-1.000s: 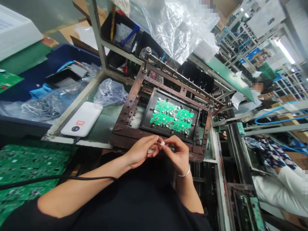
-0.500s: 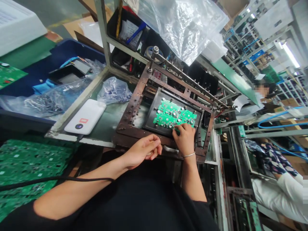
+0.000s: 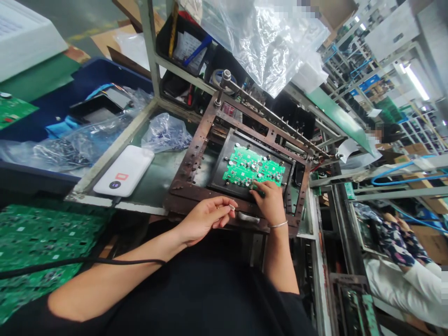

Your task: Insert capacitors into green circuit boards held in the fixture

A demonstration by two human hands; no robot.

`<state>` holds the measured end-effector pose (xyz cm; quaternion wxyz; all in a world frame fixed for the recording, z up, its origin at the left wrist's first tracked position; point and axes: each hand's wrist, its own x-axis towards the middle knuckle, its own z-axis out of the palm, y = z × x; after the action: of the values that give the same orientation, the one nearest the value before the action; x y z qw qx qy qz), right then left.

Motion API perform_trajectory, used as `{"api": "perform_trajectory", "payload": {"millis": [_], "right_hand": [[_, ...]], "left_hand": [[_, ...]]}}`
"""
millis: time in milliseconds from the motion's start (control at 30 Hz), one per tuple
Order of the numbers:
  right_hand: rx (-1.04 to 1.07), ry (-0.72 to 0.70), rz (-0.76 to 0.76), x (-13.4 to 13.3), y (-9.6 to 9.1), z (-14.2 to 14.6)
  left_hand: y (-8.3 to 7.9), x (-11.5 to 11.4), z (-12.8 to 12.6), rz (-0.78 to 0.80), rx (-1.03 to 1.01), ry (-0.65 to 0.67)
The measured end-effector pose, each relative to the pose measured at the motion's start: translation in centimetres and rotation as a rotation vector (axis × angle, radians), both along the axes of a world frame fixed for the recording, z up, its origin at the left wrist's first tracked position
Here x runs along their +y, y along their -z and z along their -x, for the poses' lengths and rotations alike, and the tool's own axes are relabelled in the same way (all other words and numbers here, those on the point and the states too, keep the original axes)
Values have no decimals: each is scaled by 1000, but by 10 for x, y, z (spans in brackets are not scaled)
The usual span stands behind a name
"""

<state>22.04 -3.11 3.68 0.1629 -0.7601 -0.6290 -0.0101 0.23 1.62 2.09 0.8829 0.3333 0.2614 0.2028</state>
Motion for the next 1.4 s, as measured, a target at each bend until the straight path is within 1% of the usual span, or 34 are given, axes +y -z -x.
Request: {"api": "perform_trajectory", "payload": {"millis": [100,200,267,333,400,500,600,700,767,833,933,1033,1100,1133,1233,1300,1400], "right_hand": [[142,-24,-101,-13,-17,13],[332,-142,-142,-30,-31,36],[374,-211,-154,-38,-34,51],[364,-233,-194,-43,-31,58],[387,-231,-239,-47,-26,59],[479,-239,-278,-51,-21,53],[513,-255,-312,-57,-20,46],[474,-291,-324,-63,-20,43],[431,-317,-324,-66,-20,40],[383,-319,-326,-69,-21,37],[335,-307,-303,-74,-24,32],[313,-316,-270,-79,-28,22],[308,-298,-263,-82,-29,8],[298,-265,-268,-82,-27,-2],[173,-83,-301,-78,-16,-41],[42,16,-274,-73,-6,-66],[-92,36,-170,-64,7,-88]], "left_hand": [[0,1,-1,-15,6,-9],[0,0,-3,-30,10,-12],[1,-3,-6,-42,20,2],[2,-6,-9,-63,36,25],[3,-9,-12,-106,43,47],[3,-11,-16,-147,30,77],[1,-10,-21,-66,32,100],[-2,-10,-27,45,60,101],[-4,-11,-31,90,73,109],[-5,-13,-34,109,83,129],[-5,-17,-40,94,100,161],[-7,-20,-47,61,104,181],[-9,-21,-50,53,93,178],[-10,-22,-52,58,84,171],[-15,-24,-54,105,44,165],[-16,-25,-54,132,6,192],[-15,-25,-52,118,-58,226]]}}
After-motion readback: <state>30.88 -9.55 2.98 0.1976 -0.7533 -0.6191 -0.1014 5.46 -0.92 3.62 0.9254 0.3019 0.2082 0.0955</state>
